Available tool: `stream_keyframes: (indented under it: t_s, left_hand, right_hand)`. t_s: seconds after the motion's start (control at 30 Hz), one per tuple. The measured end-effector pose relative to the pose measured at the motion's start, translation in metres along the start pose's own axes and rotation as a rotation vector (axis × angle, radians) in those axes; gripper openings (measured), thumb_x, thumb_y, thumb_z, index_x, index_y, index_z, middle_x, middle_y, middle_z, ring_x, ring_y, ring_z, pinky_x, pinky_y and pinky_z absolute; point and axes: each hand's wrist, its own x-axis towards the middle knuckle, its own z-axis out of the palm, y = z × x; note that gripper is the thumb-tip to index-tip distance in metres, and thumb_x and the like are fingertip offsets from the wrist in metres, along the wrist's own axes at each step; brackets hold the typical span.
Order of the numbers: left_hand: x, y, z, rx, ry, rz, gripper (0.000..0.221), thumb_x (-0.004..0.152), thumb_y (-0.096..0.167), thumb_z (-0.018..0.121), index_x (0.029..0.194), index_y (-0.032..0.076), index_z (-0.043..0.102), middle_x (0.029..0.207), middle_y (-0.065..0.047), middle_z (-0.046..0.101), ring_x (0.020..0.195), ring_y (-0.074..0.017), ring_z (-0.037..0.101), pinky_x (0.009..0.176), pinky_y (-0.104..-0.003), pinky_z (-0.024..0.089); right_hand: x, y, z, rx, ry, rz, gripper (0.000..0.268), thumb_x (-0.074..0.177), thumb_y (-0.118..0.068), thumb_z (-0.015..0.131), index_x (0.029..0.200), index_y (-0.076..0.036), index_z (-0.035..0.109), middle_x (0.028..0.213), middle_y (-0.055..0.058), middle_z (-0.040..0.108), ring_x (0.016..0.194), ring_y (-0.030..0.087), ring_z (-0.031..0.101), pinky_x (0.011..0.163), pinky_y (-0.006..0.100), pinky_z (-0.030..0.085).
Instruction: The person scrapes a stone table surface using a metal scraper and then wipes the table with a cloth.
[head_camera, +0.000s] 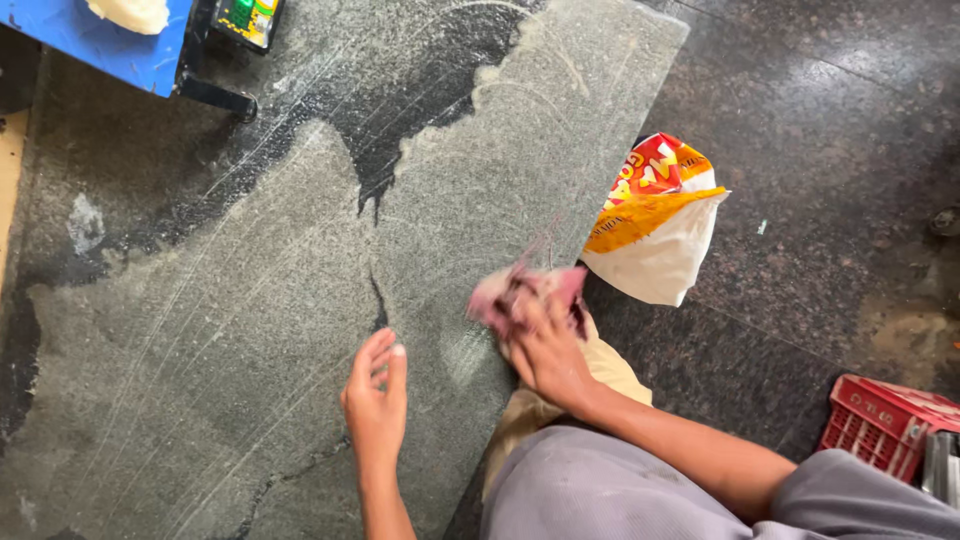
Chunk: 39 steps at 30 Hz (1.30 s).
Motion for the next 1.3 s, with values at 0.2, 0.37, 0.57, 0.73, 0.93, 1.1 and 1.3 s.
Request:
stream_keyframes:
  t_s: [0.2, 0.37, 0.57, 0.73, 0.93, 1.1, 1.3]
  left_hand:
    - [0.002, 0.022, -0.006, 0.006, 0.047, -0.008, 0.039, 0.097, 0.028, 0.065, 0.129, 0.006, 0.067, 0.126, -0.008, 0.074, 0.111, -0.0224, 0.072, 0.09, -0.037, 0.058]
    - [-0.031, -0.001, -0.025, -0.025, 0.186, -0.09, 0.038, 0.097, 0.027, 0.064, 0.129, 0.005, 0.067, 0.127, -0.008, 0.074, 0.112, -0.0225, 0.072, 0.09, -0.037, 0.057]
    - [-0.051, -0.006, -0.021, -0.123, 0.24, -0.094, 0.038, 0.098, 0.026, 0.064, 0.13, 0.006, 0.066, 0.126, -0.01, 0.073, 0.112, -0.022, 0.072, 0.091, -0.036, 0.057]
    - [-0.022, 0.013, -0.018, -0.153, 0.2, 0.095, 0.037, 0.099, 0.024, 0.065, 0.13, 0.004, 0.066, 0.126, -0.011, 0.073, 0.111, -0.0221, 0.072, 0.09, -0.035, 0.057]
    - [-0.034, -0.014, -0.024, -0.199, 0.251, 0.063, 0.036, 0.098, 0.024, 0.065, 0.128, 0.004, 0.066, 0.125, -0.011, 0.073, 0.108, -0.0221, 0.073, 0.085, -0.035, 0.059]
    - [-0.077, -0.058, -0.029, -0.168, 0.342, -0.118, 0.036, 0.097, 0.026, 0.067, 0.127, 0.005, 0.067, 0.122, -0.011, 0.075, 0.108, -0.0218, 0.074, 0.085, -0.035, 0.059]
    - [-0.106, -0.079, -0.034, -0.293, 0.471, -0.312, 0.038, 0.098, 0.027, 0.066, 0.129, 0.006, 0.066, 0.119, -0.011, 0.076, 0.103, -0.0225, 0.073, 0.082, -0.035, 0.059]
  right_hand:
    - [0.087, 0.083, -0.062, -0.219, -0.135, 0.002, 0.043, 0.097, -0.036, 0.066, 0.138, -0.024, 0.062, 0.151, 0.014, 0.053, 0.14, 0.04, 0.046, 0.116, 0.06, 0.028]
    - [0.237, 0.181, -0.072, -0.286, -0.048, 0.03, 0.044, 0.112, -0.027, 0.054, 0.153, -0.014, 0.059, 0.169, 0.019, 0.039, 0.156, 0.051, 0.026, 0.123, 0.072, 0.019]
    - [0.281, 0.061, 0.028, -0.249, -0.005, -0.163, 0.052, 0.104, -0.025, 0.057, 0.154, -0.013, 0.052, 0.167, 0.019, 0.037, 0.158, 0.043, 0.025, 0.127, 0.062, 0.019]
    - [0.096, -0.042, 0.022, -0.034, -0.261, -0.574, 0.063, 0.096, -0.024, 0.06, 0.155, -0.011, 0.045, 0.166, 0.019, 0.035, 0.159, 0.035, 0.025, 0.13, 0.053, 0.019]
    - [0.119, 0.112, -0.025, -0.291, -0.222, -0.872, 0.012, 0.101, -0.013, 0.066, 0.107, -0.006, 0.058, 0.137, 0.024, 0.061, 0.141, 0.04, 0.05, 0.127, 0.053, 0.035]
    - [0.274, 0.185, -0.031, -0.258, -0.149, -0.257, 0.044, 0.116, -0.026, 0.045, 0.156, -0.01, 0.056, 0.165, 0.022, 0.045, 0.148, 0.05, 0.034, 0.124, 0.064, 0.026]
    - [0.387, 0.05, 0.15, -0.312, -0.175, -0.165, 0.051, 0.107, -0.027, 0.047, 0.154, -0.007, 0.052, 0.164, 0.02, 0.042, 0.15, 0.044, 0.035, 0.121, 0.066, 0.022]
